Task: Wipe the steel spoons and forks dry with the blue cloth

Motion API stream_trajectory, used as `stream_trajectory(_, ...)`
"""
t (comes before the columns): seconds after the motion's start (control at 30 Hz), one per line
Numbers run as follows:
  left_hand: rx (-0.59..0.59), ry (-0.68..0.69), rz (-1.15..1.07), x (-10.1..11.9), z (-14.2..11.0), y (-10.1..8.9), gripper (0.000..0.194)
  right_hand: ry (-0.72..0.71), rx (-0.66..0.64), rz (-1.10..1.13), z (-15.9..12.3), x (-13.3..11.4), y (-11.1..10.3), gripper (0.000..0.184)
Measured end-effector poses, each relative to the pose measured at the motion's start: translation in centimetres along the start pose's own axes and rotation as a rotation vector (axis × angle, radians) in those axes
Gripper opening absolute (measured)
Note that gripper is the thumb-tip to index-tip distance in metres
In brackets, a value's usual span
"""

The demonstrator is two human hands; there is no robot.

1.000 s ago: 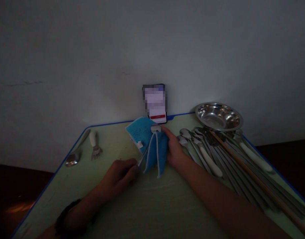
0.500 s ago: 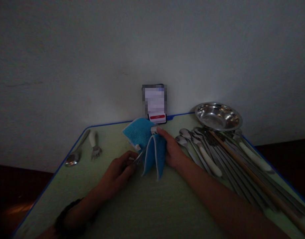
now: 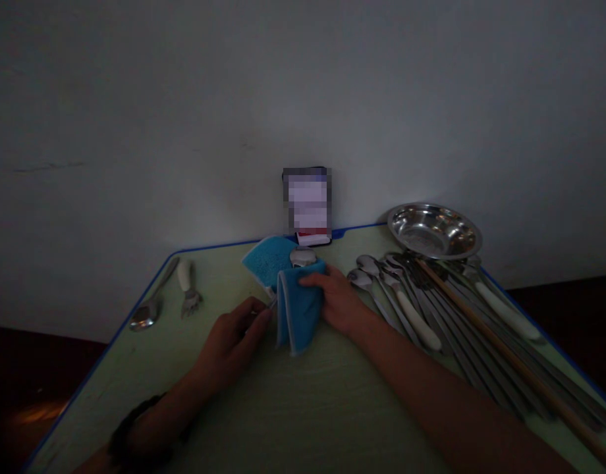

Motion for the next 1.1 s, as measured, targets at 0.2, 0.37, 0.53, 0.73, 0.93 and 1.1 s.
stream_trajectory(0.2, 0.016, 0.008, 0.000, 0.0, 0.0, -0.2, 0.024, -0.019, -0.018, 0.002, 0.5, 0.2, 0.3, 0.019)
stream_trajectory(0.37, -0.017, 0.075, 0.026, 0.5, 0.0, 0.0, 0.023, -0.019, 0.074, 0.079, 0.9, 0.4, -0.9, 0.025)
stream_trajectory(0.53, -0.136, 0.119, 0.050, 1.1, 0.0, 0.9, 0.024, 0.037, 0.073, 0.199, 1.2, 0.8, -0.8, 0.038)
stream_trajectory(0.73, -0.223, 0.133, 0.064, 1.4, -0.2, 1.7, 0.025, 0.149, 0.108, 0.238, 0.3, 1.2, -0.7, 0.057)
stream_trajectory(0.93, -0.180, 0.125, 0.043, 1.0, -0.2, 1.4, 0.025, 0.161, -0.064, 0.084, -0.4, 1.3, 1.0, 0.053)
stream_trajectory(1.1, -0.150, 0.106, -0.009, 0.9, 0.0, 1.1, 0.025, 0.151, 0.016, 0.076, -0.5, 1.1, 0.0, 0.031)
Point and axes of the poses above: each hand's wrist, its own z-axis towards the middle knuckle, its own y-axis out of the palm, x = y × z, the point moved 10 cm from there along z, towards the middle knuckle, and after that the axes turned 9 degrees about y, right-handed, at the moved point
